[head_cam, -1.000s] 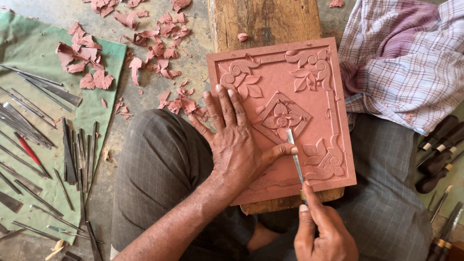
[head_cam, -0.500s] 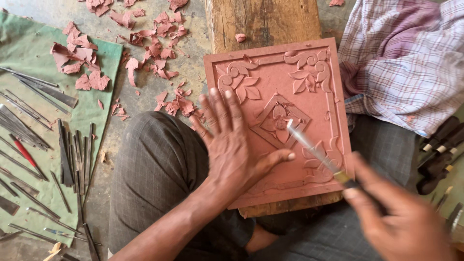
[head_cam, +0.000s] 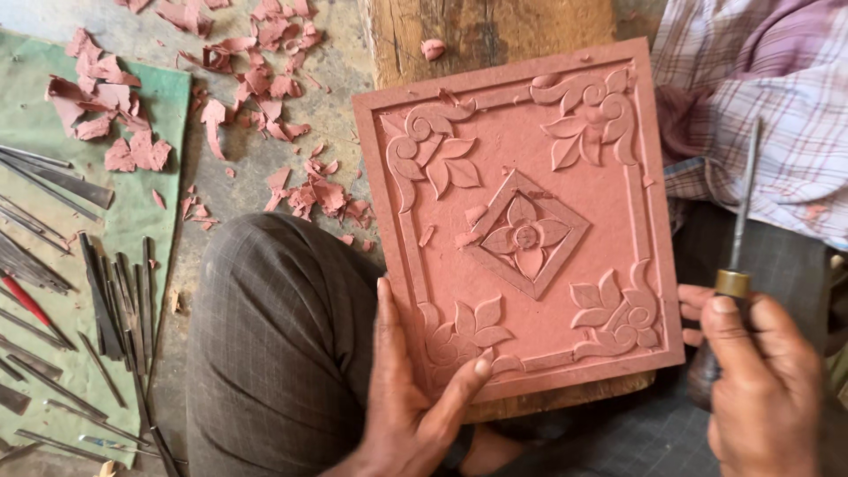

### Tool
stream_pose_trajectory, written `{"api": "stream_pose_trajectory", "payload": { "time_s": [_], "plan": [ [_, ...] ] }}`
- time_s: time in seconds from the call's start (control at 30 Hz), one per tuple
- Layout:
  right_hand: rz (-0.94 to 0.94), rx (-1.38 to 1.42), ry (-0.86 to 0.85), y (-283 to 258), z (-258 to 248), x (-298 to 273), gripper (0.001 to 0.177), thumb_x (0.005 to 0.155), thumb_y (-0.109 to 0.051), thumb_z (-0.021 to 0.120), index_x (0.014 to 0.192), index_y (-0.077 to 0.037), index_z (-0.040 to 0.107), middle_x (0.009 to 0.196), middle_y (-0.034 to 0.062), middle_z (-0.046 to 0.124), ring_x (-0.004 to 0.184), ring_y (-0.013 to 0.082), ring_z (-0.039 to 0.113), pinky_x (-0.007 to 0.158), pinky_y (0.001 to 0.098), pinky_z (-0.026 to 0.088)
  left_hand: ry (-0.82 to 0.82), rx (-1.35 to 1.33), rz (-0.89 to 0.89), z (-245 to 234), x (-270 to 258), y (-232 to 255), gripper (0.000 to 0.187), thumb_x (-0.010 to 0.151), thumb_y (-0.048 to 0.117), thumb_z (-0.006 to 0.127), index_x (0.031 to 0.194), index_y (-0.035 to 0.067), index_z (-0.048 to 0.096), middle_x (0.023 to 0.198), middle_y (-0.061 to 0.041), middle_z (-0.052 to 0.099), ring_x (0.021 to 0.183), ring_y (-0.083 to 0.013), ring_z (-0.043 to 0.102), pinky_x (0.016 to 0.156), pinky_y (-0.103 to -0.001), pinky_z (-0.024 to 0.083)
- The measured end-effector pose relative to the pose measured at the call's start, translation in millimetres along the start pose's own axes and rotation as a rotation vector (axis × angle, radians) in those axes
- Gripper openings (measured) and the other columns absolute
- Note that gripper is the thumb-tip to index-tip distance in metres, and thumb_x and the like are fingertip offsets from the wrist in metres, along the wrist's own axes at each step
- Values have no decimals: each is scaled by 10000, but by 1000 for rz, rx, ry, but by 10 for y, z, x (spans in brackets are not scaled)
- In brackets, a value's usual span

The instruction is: The person carves a floral design into a wooden block using a chisel, scraping away wood shavings to define petals and geometric patterns while holding the block by hand.

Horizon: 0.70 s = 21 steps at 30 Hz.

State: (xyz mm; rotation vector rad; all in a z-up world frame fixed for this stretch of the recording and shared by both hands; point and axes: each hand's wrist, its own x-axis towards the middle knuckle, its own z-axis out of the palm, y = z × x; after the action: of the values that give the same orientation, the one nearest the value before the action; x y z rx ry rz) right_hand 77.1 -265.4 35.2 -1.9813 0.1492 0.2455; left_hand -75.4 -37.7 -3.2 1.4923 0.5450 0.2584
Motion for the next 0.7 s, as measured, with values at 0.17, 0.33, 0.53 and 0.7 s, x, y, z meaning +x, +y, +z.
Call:
{"api": "stream_pose_trajectory", "payload": {
  "time_s": [0.17,0.33,0.53,0.7],
  "plan": [
    [95,71,86,137,187,-136,178,1101,-215,650,1010,-74,592,762,-57,467,597,51,342,484,250,250,215,-123,0,272,-9,-150,928,945,53,696,1612,-101,68,1677,-282,260,1543,-310,322,1234,-376,289],
    [15,32,63,160,277,-181,195,1066,-246,624,943,-96,608,739,-77,468,634,36,350,526,255,279,219,-85,75,235,52,-116,867,977,63,652,1610,-103,84,1669,-295,251,1548,-318,327,1237,-374,309],
    [-282,-571,235,-38,313,-641,266,1078,-264,681,1158,-10,663,934,148,676,837,207,623,725,337,482,78,639,74,64,67,15,1272,853,539,760,1555,-127,-66,1625,-409,-27,1537,-517,-47,1230,-567,70],
    [157,-476,141,-24,524,-1181,414,930,-249,729,1328,-136,706,957,175,791,865,188,775,763,335,581,7,994,130,73,461,96,1592,645,897,711,1516,-160,-100,1588,-431,-165,1474,-571,-204,1177,-697,-59]
  ]
}}
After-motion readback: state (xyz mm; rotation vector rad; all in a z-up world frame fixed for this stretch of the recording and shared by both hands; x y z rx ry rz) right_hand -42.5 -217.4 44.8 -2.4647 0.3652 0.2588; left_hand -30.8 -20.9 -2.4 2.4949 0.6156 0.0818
